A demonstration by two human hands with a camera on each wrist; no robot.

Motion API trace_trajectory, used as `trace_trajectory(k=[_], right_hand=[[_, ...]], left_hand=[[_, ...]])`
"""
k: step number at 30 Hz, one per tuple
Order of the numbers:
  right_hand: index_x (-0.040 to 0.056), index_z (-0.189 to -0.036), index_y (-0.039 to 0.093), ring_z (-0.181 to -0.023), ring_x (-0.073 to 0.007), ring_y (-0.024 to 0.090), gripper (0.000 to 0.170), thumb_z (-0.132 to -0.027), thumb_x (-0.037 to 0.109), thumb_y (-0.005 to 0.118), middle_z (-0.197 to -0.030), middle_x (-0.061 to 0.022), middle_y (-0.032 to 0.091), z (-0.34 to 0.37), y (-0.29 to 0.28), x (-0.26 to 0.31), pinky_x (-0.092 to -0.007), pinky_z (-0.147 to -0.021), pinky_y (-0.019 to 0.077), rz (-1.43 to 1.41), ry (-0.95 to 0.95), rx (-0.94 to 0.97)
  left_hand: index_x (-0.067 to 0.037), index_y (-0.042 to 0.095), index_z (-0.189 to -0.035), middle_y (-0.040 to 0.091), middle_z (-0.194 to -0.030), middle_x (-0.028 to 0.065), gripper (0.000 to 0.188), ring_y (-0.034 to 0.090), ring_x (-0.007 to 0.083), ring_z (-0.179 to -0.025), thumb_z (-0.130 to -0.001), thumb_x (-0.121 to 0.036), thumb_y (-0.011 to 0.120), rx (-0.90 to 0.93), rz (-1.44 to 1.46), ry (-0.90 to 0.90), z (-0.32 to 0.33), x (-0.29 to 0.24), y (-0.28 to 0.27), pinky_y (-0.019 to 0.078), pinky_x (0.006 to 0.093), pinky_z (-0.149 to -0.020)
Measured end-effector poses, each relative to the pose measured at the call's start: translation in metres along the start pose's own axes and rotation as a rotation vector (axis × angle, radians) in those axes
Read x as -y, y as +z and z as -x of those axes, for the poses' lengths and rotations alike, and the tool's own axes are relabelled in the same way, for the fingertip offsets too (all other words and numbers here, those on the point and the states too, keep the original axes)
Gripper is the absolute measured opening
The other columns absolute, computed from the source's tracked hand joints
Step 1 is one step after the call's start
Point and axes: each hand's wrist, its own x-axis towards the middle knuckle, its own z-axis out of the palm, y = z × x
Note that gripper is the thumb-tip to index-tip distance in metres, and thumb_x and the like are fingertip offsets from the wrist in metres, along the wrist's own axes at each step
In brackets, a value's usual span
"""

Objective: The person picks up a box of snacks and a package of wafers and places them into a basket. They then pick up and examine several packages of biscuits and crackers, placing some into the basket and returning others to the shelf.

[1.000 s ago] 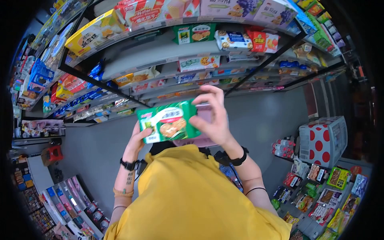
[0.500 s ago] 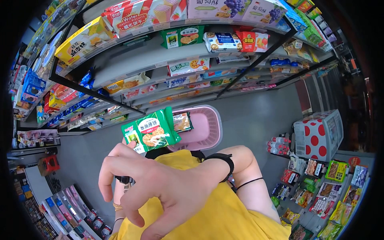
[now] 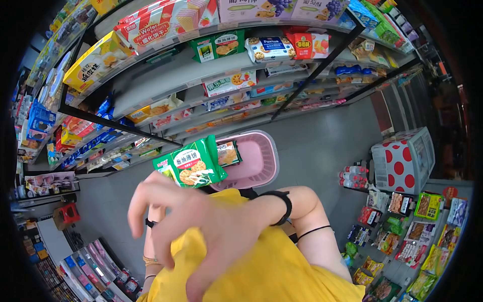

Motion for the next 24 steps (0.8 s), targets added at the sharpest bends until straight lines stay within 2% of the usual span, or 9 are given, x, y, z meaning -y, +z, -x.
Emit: trace_trajectory(k=[3,4,6,9,11,12,15,19,24], right_hand=[[0.0067,-0.085,0.068,-0.100,-0.0276,0.060,0.013,-0.077,0.012,0.077,-0.104,-0.0116,0.062,0.013,-0.050,-0.019,-0.0373,-0.089,0.0468,0.427,0.166,-0.180],[0.0018,-0.088,0.067,-0.094,-0.0237,0.063,0.011,-0.078,0.000,0.064,-0.098,-0.0103,0.066,0.012,-0.073,-0.029,-0.0331,-0.085,0.0504,0.547,0.209,-0.353],[0.0005,-0.090,0.068,-0.093,-0.0210,0.062,0.016,-0.083,-0.001,0.053,-0.098,-0.0109,0.066,0.039,-0.163,-0.071,-0.0331,-0.084,0.0495,0.824,0.221,-0.484],[0.0020,-0.100,0.068,-0.105,-0.0333,0.058,0.020,-0.084,0.013,0.061,-0.106,-0.0153,0.064,0.051,-0.258,-0.090,-0.0429,-0.095,0.0446,1.367,0.407,-0.554],[0.0028,-0.116,0.062,-0.114,-0.0388,0.051,0.036,-0.083,0.018,0.067,-0.120,-0.0181,0.058,0.055,-0.293,-0.103,-0.0459,-0.100,0.0410,1.577,0.377,-0.531],[0.0013,-0.130,0.051,-0.120,-0.0413,0.044,0.059,-0.079,0.021,0.073,-0.127,-0.0215,0.051,0.053,-0.308,-0.105,-0.0471,-0.103,0.0387,1.583,0.400,-0.456],[-0.0033,-0.131,0.046,-0.119,-0.0428,0.044,0.070,-0.075,0.024,0.078,-0.124,-0.0246,0.051,0.042,-0.336,-0.123,-0.0498,-0.103,0.0374,1.777,0.250,-0.388],[-0.0041,-0.130,0.047,-0.117,-0.0404,0.051,0.095,-0.062,0.051,0.084,-0.121,-0.0268,0.056,0.017,-0.373,-0.133,-0.0484,-0.102,0.0387,1.721,0.887,-0.296],[-0.0004,-0.132,0.052,-0.123,-0.0403,0.051,0.094,-0.062,0.053,0.085,-0.126,-0.0267,0.058,0.028,-0.413,-0.165,-0.0453,-0.104,0.0395,1.572,0.569,-0.297]], left_hand=[[0.002,0.041,-0.139,0.059,-0.130,0.0150,0.071,0.061,0.0242,-0.118,-0.082,-0.022,0.076,0.047,0.038,0.084,-0.012,0.003,-0.007,0.0497,0.0377,-0.101],[0.002,0.041,-0.141,0.057,-0.133,0.0148,0.073,0.060,0.0247,-0.120,-0.082,-0.023,0.077,0.073,0.069,0.112,-0.015,0.007,-0.011,0.0493,0.0381,-0.102],[0.001,0.041,-0.142,0.056,-0.136,0.0144,0.075,0.059,0.0252,-0.122,-0.082,-0.025,0.077,0.093,0.104,0.136,-0.014,0.011,-0.017,0.0488,0.0385,-0.103],[0.001,0.040,-0.142,0.057,-0.135,0.0141,0.076,0.059,0.0253,-0.122,-0.082,-0.025,0.077,0.070,0.110,0.145,-0.010,0.011,-0.019,0.0487,0.0383,-0.103],[0.001,0.039,-0.142,0.056,-0.136,0.0140,0.077,0.058,0.0255,-0.123,-0.081,-0.025,0.077,0.047,0.113,0.160,-0.005,0.012,-0.018,0.0481,0.0384,-0.103],[0.002,0.040,-0.141,0.057,-0.134,0.0140,0.075,0.059,0.0245,-0.121,-0.082,-0.024,0.077,0.028,0.127,0.172,-0.004,0.012,-0.017,0.0483,0.0377,-0.102],[0.003,0.041,-0.139,0.059,-0.131,0.0137,0.071,0.060,0.0226,-0.118,-0.082,-0.021,0.077,-0.014,0.171,0.198,0.003,0.011,-0.014,0.0488,0.0360,-0.101],[0.002,0.041,-0.140,0.059,-0.130,0.0130,0.067,0.060,0.0223,-0.118,-0.085,-0.018,0.074,-0.043,0.219,0.226,0.011,0.007,-0.012,0.0491,0.0352,-0.100],[0.000,0.037,-0.142,0.056,-0.134,0.0137,0.068,0.058,0.0221,-0.120,-0.087,-0.016,0.073,-0.055,0.186,0.245,0.009,0.010,-0.021,0.0488,0.0355,-0.101]])
